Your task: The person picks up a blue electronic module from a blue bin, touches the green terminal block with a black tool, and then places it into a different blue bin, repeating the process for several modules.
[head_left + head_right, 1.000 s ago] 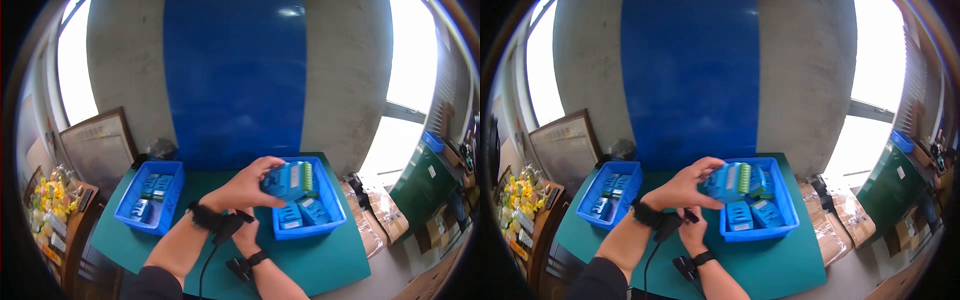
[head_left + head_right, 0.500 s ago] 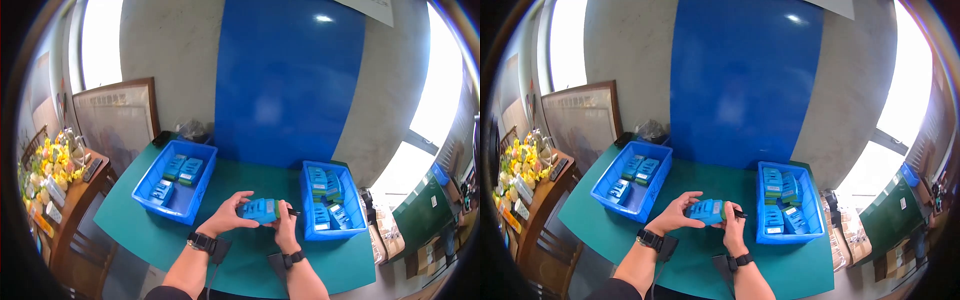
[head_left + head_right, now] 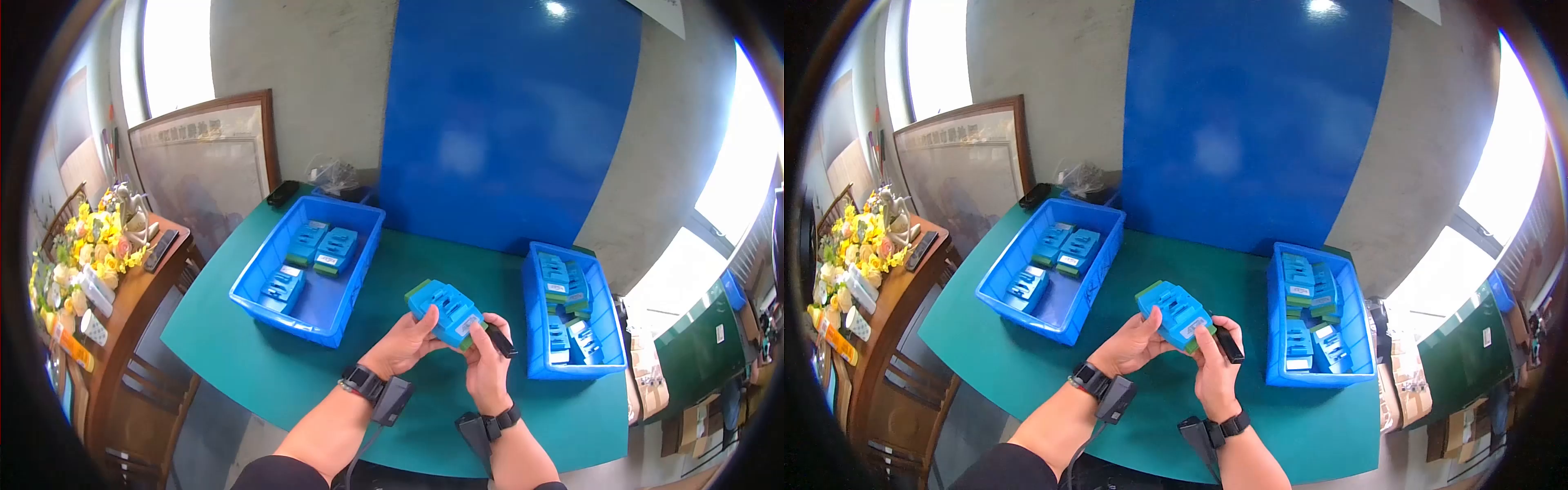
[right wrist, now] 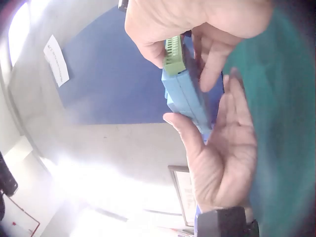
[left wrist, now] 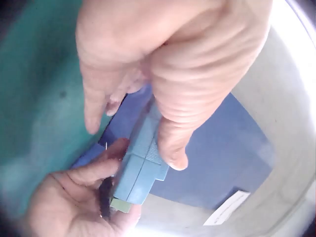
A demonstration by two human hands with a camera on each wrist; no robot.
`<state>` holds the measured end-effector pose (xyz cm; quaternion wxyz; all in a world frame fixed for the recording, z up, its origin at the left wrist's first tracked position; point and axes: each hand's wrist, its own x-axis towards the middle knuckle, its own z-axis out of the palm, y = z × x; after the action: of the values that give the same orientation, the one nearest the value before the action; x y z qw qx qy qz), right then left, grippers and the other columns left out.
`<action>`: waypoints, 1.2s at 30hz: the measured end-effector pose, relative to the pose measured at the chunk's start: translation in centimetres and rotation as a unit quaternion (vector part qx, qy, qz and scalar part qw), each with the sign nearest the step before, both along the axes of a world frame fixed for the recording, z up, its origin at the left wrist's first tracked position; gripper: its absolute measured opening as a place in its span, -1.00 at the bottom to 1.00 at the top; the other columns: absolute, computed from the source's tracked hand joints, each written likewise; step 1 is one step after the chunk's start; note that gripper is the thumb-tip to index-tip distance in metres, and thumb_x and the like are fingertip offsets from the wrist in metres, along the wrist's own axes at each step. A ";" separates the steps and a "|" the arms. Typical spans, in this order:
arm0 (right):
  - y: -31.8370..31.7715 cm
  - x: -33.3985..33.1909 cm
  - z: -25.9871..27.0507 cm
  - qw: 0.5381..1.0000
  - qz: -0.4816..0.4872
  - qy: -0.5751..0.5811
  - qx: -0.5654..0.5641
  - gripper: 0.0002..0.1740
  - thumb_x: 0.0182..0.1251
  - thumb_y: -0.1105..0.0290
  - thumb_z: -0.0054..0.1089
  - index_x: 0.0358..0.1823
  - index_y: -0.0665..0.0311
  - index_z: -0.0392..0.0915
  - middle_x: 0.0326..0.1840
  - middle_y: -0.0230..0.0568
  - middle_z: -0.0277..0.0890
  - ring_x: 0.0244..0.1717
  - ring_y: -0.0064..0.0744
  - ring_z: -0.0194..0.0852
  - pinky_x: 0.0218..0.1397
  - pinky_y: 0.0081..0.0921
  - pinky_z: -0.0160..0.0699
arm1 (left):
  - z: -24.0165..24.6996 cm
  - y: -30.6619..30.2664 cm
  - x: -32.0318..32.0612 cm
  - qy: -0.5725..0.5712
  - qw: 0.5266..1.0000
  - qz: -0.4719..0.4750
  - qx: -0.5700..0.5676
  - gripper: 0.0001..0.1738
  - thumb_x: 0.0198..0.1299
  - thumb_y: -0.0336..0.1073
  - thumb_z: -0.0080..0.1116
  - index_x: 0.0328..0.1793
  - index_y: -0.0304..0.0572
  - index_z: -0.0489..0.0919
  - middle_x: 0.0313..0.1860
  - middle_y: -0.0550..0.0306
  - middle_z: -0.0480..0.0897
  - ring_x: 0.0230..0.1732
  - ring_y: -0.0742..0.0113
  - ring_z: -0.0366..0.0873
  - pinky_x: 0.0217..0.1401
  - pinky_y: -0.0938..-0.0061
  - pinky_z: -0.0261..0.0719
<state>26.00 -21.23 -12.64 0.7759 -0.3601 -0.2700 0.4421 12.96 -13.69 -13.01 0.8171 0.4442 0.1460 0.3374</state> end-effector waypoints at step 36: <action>-2.4 -1.9 -0.1 0.865 -0.103 -0.473 0.132 -0.83 0.13 0.63 0.09 -0.21 0.40 0.45 -0.42 -0.12 0.57 -0.49 -0.41 0.64 -0.40 -0.56 0.61 | -0.2 1.1 -1.6 -0.132 0.940 0.070 -0.307 -0.43 0.15 0.19 0.22 -0.02 -0.17 0.54 -0.07 0.04 0.62 0.00 0.13 0.60 0.06 0.30 0.66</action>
<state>24.09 -23.59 -12.69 0.6363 -0.4464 -0.6217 0.0966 11.39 -12.64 -13.19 0.9001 0.1119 0.1640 0.3879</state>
